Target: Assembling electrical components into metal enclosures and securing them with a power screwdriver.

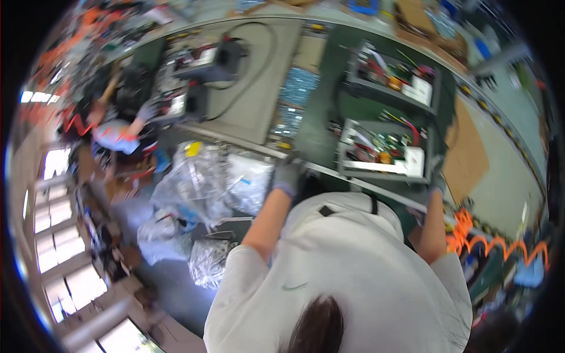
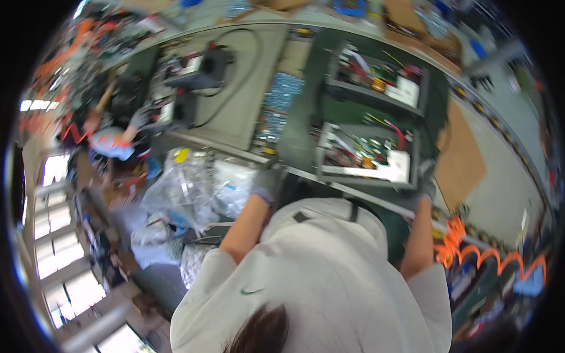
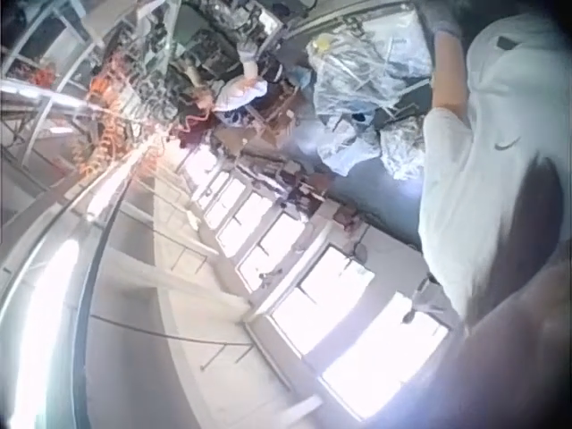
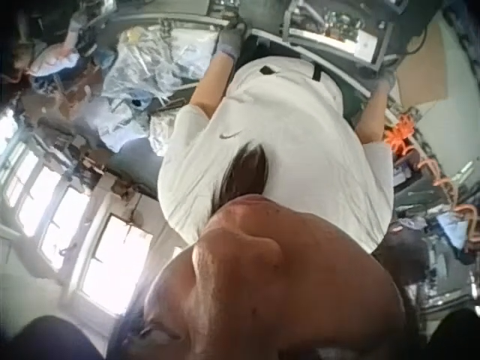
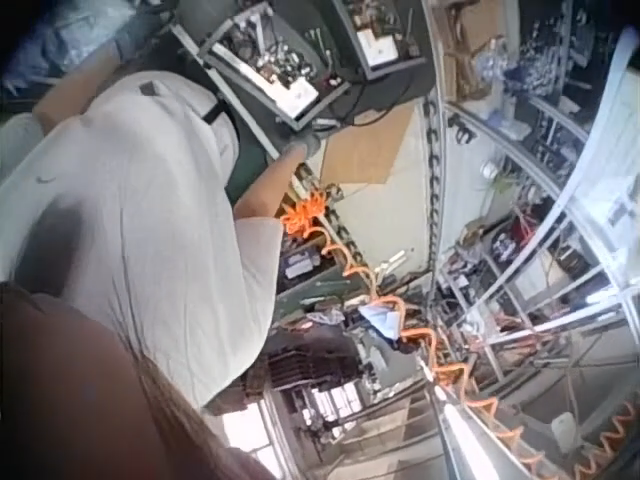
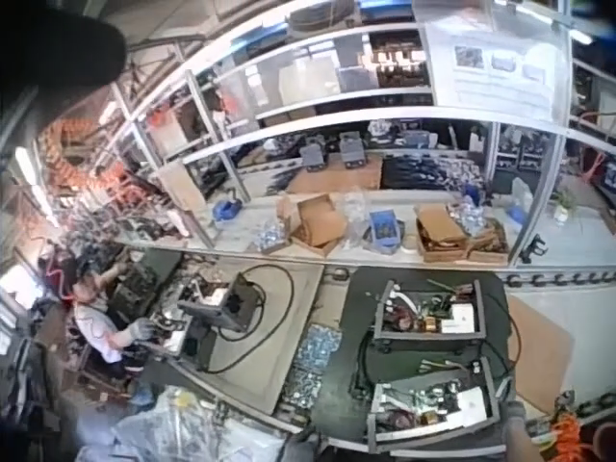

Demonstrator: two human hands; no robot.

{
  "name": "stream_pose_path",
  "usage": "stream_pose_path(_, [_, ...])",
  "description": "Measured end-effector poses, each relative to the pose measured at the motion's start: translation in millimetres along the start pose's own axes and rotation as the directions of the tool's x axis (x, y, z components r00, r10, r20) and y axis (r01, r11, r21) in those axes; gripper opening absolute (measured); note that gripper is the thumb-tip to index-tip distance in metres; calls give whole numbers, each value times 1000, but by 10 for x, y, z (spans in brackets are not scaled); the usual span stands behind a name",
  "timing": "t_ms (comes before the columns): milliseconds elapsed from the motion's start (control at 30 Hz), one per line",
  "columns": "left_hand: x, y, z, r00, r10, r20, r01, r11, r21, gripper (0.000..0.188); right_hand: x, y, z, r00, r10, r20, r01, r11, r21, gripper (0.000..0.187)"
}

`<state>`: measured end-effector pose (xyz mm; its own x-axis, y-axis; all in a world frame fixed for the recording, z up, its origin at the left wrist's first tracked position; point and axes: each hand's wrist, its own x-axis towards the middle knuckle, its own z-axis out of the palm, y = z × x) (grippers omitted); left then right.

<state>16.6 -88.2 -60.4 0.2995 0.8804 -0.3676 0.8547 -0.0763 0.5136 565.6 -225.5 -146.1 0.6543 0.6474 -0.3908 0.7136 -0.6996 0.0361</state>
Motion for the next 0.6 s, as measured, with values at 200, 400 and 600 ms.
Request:
stream_pose_path(200, [-7, 376, -285, 801, -557, 219, 253, -17, -967, 26, 146, -53, -1, 994, -8, 109, -15, 978, 206, 54])
stream_pose_path(400, [-115, 266, -401, 798, -534, 281, 170, -248, -954, 29, 176, 56, 4, 952, 267, 148, -303, 887, 348, 56])
stream_pose_path(600, [-94, 246, -463, 899, -405, 165, 76, -227, -971, 27, -522, -631, -1506, 848, 206, -489, 59, 879, 474, 42])
